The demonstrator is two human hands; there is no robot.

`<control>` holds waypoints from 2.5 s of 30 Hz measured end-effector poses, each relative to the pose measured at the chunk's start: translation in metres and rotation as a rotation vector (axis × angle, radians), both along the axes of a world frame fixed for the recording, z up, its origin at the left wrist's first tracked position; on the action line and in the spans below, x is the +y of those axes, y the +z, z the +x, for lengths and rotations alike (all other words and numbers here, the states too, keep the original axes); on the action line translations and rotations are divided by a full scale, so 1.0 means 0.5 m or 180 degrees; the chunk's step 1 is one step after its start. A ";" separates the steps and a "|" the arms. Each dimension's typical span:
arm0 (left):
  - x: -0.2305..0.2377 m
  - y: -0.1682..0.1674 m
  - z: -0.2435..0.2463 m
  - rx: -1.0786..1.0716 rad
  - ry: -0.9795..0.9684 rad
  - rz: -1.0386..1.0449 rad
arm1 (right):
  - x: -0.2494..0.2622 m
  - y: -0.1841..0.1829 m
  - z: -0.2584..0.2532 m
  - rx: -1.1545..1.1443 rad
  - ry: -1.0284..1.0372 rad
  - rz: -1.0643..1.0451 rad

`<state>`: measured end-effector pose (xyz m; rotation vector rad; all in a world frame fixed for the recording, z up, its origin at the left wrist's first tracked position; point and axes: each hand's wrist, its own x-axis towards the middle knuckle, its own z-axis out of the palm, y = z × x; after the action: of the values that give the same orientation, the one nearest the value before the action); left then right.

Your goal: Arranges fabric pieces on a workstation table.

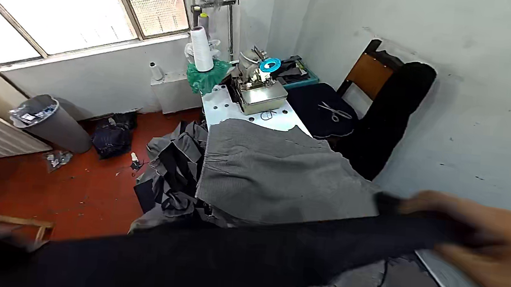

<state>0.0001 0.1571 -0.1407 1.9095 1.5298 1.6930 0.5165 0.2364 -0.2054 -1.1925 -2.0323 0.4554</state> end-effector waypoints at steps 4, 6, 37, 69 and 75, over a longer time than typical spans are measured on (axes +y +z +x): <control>0.280 -0.173 0.133 -0.0347 0.0263 -0.0749 | 0.138 0.091 0.072 -0.1035 -0.1361 -0.0116; 0.446 -0.313 0.201 -0.0106 0.0239 -0.1597 | 0.276 -0.011 0.088 -0.1193 -0.1781 -0.0158; 0.117 -0.604 0.059 0.0524 -0.0576 -0.3911 | 0.179 -0.419 -0.669 -0.2770 0.1038 -0.1794; -0.129 -0.292 -0.029 -0.1338 -0.0008 -0.1442 | -0.012 -0.007 -0.271 -0.0240 0.0619 0.0863; -0.074 -0.088 0.003 -0.0485 -0.1257 -0.0545 | -0.099 0.004 -0.032 -0.0564 -0.0301 0.0436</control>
<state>0.0014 0.1202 -0.1849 1.8012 1.1122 1.4466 0.5006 0.1870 -0.2032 -1.2758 -2.1075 0.1663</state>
